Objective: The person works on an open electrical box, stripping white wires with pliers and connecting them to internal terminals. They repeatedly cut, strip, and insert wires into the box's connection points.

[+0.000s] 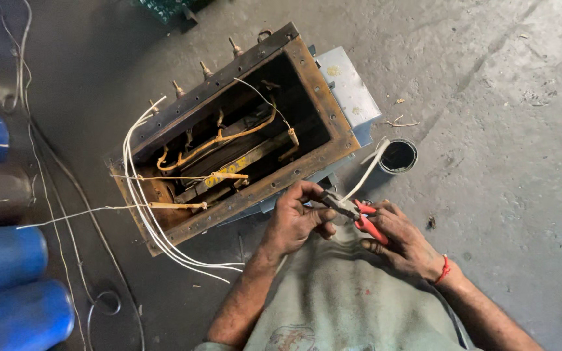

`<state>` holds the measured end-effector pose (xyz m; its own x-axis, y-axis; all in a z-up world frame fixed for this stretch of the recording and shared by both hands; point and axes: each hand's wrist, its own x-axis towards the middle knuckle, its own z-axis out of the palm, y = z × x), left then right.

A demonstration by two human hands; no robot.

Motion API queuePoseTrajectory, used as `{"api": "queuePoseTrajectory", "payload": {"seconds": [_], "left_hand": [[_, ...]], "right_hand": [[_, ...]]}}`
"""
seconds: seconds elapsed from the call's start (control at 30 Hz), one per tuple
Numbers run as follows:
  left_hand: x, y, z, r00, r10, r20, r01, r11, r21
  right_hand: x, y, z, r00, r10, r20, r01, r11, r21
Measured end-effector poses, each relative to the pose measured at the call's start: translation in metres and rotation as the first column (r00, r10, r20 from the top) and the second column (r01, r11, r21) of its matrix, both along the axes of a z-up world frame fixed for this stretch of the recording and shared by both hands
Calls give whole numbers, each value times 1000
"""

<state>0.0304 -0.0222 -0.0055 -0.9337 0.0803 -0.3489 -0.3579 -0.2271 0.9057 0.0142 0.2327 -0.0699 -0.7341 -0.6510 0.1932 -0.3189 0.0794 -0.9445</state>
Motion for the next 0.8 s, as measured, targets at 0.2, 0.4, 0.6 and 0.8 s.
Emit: {"api": "queuePoseTrajectory", "payload": {"seconds": [0.2, 0.4, 0.6, 0.8], "left_hand": [[7, 3, 21, 990, -98, -103, 80, 983, -165], [5, 5, 44, 934, -314, -173, 325, 945, 36], [15, 3, 52, 892, -411, -188, 450, 850, 273], [17, 10, 45, 897, -440, -34, 401, 781, 480]], "right_hand": [[-1, -1, 6, 998, 8, -62, -10, 999, -30], [7, -1, 5, 996, -5, 88, 1, 999, 49], [6, -5, -8, 997, -11, 77, 16, 998, -64], [15, -12, -35, 952, 217, 217, -230, 973, 33]]}}
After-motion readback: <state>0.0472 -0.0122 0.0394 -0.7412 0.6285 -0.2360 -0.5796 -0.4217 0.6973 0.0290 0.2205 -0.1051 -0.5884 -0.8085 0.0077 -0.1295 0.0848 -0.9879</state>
